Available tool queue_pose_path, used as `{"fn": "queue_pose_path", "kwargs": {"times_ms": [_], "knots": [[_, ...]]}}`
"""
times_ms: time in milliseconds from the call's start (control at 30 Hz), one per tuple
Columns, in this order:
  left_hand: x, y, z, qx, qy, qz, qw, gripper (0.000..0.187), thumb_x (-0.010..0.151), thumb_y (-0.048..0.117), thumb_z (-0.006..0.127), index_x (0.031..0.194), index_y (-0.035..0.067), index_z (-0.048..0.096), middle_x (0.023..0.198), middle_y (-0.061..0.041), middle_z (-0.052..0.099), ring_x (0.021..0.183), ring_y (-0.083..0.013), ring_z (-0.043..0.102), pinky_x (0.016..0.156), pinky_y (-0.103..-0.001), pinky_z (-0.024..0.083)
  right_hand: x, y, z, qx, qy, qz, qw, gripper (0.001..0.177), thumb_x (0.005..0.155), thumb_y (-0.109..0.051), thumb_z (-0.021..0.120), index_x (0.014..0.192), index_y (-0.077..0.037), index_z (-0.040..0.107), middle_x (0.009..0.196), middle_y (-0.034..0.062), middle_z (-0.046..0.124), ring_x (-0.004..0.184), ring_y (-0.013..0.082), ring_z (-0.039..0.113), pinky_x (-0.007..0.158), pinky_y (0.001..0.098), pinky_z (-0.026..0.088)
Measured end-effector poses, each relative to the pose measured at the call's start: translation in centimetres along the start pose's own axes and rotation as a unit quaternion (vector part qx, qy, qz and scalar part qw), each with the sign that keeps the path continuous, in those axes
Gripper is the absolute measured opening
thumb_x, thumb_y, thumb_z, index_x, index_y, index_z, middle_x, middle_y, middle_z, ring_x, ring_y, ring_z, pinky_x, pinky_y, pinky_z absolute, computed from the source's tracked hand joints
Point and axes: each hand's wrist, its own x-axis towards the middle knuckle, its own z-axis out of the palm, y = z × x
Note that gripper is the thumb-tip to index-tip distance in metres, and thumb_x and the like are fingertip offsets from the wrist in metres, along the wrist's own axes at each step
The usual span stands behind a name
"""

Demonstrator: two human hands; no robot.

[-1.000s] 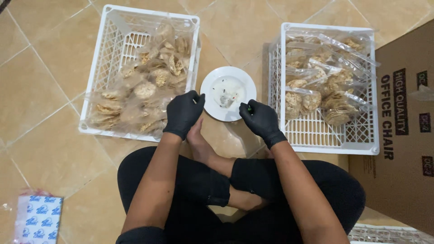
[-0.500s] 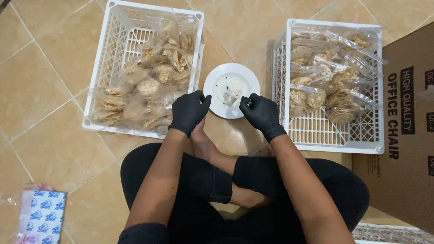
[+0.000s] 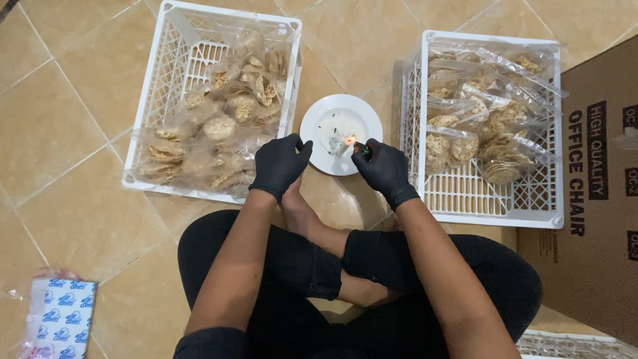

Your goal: Sealing plastic bags of food items by melting the edges over a candle flame

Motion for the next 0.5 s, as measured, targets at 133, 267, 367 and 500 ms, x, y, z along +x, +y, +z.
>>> {"fn": "queue_pose_path", "kwargs": {"times_ms": [133,267,367,500], "knots": [[-0.01,0.32,-0.10,0.003,0.004,0.004,1.000,0.050,0.102,0.056,0.050,0.106,0.010,0.071,0.093,-0.021,0.077,0.105,-0.0413,0.072,0.092,-0.053,0.055,0.14,0.02,-0.14,-0.011,-0.013,-0.003,1.000,0.049,0.097,-0.061,0.050,0.085,-0.015,0.061,0.081,0.0157,0.070,0.095,0.0402,0.072,0.086,0.0486,0.055],[-0.10,0.35,-0.13,0.009,-0.013,-0.008,1.000,0.051,0.101,0.058,0.049,0.105,0.012,0.070,0.095,-0.019,0.077,0.108,-0.0394,0.071,0.094,-0.051,0.055,-0.12,-0.27,-0.19,0.013,-0.022,0.010,1.000,0.048,0.097,-0.059,0.051,0.085,-0.013,0.061,0.081,0.0173,0.070,0.095,0.0423,0.071,0.086,0.0507,0.054],[-0.22,0.35,-0.04,0.002,-0.012,-0.011,1.000,0.049,0.101,0.056,0.049,0.106,0.012,0.071,0.096,-0.019,0.077,0.108,-0.0392,0.072,0.094,-0.051,0.055,-0.20,-0.12,0.02,0.010,-0.019,0.010,1.000,0.049,0.097,-0.059,0.053,0.086,-0.013,0.062,0.082,0.0184,0.069,0.095,0.0427,0.071,0.085,0.0510,0.054],[0.31,-0.07,0.44,0.015,-0.018,-0.021,1.000,0.050,0.100,0.060,0.048,0.107,0.015,0.070,0.097,-0.017,0.077,0.110,-0.0384,0.071,0.094,-0.052,0.055,-0.31,-0.61,-0.14,0.008,-0.021,0.014,1.000,0.049,0.097,-0.060,0.053,0.086,-0.013,0.061,0.082,0.0176,0.069,0.096,0.0413,0.071,0.086,0.0498,0.054]]}}
